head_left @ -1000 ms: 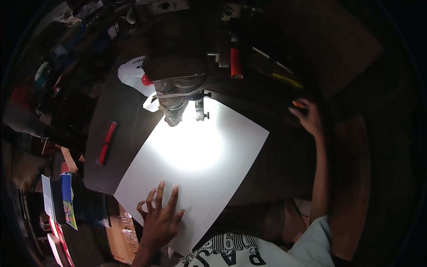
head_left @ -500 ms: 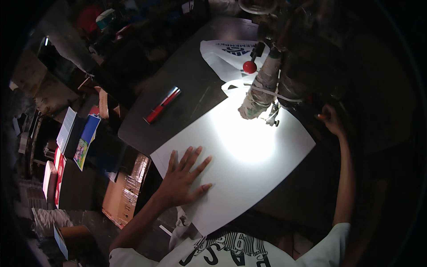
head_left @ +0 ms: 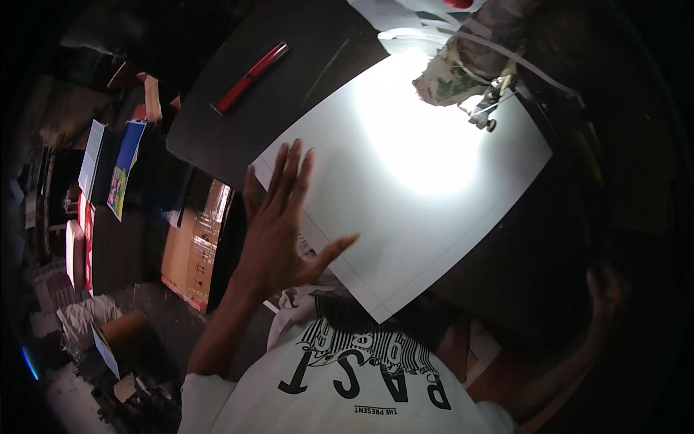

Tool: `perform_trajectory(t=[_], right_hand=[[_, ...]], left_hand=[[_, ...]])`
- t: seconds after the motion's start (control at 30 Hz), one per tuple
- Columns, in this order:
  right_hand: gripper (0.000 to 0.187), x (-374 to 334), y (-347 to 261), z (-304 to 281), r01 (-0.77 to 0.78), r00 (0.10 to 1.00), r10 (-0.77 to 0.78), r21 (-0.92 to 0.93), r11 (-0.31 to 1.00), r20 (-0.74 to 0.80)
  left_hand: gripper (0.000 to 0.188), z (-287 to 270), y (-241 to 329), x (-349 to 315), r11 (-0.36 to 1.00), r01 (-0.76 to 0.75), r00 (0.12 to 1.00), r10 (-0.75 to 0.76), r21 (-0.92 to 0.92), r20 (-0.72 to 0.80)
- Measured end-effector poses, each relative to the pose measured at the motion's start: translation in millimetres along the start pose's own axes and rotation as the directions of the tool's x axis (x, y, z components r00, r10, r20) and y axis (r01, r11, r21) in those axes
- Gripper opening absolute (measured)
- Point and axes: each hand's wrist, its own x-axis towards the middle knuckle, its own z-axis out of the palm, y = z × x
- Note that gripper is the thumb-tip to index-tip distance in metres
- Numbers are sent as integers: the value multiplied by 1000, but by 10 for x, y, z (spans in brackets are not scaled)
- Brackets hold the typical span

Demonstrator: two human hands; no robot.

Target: The person uses a ruler and pen to draw lines on a large sheet of white paper, measuring and marking specific intervals. The person also uses a utility knife to cut a section of the paper against the ruler.

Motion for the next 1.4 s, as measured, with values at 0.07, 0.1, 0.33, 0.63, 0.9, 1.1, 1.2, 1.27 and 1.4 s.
perform_trajectory(t=[0.07, 0.1, 0.33, 0.63, 0.9, 1.1, 1.2, 1.27, 1.4], right_hand=[[43, -445, 480, -21, 212, 977, -214, 105, 972, 7], [42, -616, 613, 14, 255, 965, -259, 82, 963, 46], [41, -811, -382, 773, 294, 927, -319, 146, 945, 196], [45, -785, -1192, 1738, 334, 932, -347, 122, 935, 108], [49, -866, -1025, 1611, 350, 930, -349, 13, 937, 114], [47, -978, -826, 1579, 449, 892, -445, -39, 893, 81], [45, -977, -832, 1608, 432, 902, -430, -63, 900, 42], [44, -963, -852, 1628, 430, 903, -430, -66, 900, 13], [37, -989, -852, 1633, 431, 902, -431, -49, 901, 15]], left_hand=[[117, -24, -88, -215, 996, 78, 992, -82, 48, 99], [117, 12, -87, -240, 995, 86, 990, -91, 54, 111], [125, 445, 588, -1, 998, 64, 997, -65, 25, 51], [117, 384, 642, 59, 990, 142, 974, -138, 9, -182], [121, 457, 754, 209, 977, 152, 986, -160, 152, 42], [128, 533, 686, 166, 971, 158, 987, -160, 179, -3], [128, 544, 720, 201, 972, 153, 987, -159, 178, 17], [129, 538, 690, 187, 975, 145, 989, -150, 167, 13], [132, 570, 703, 172, 969, 167, 983, -178, 184, 47]])
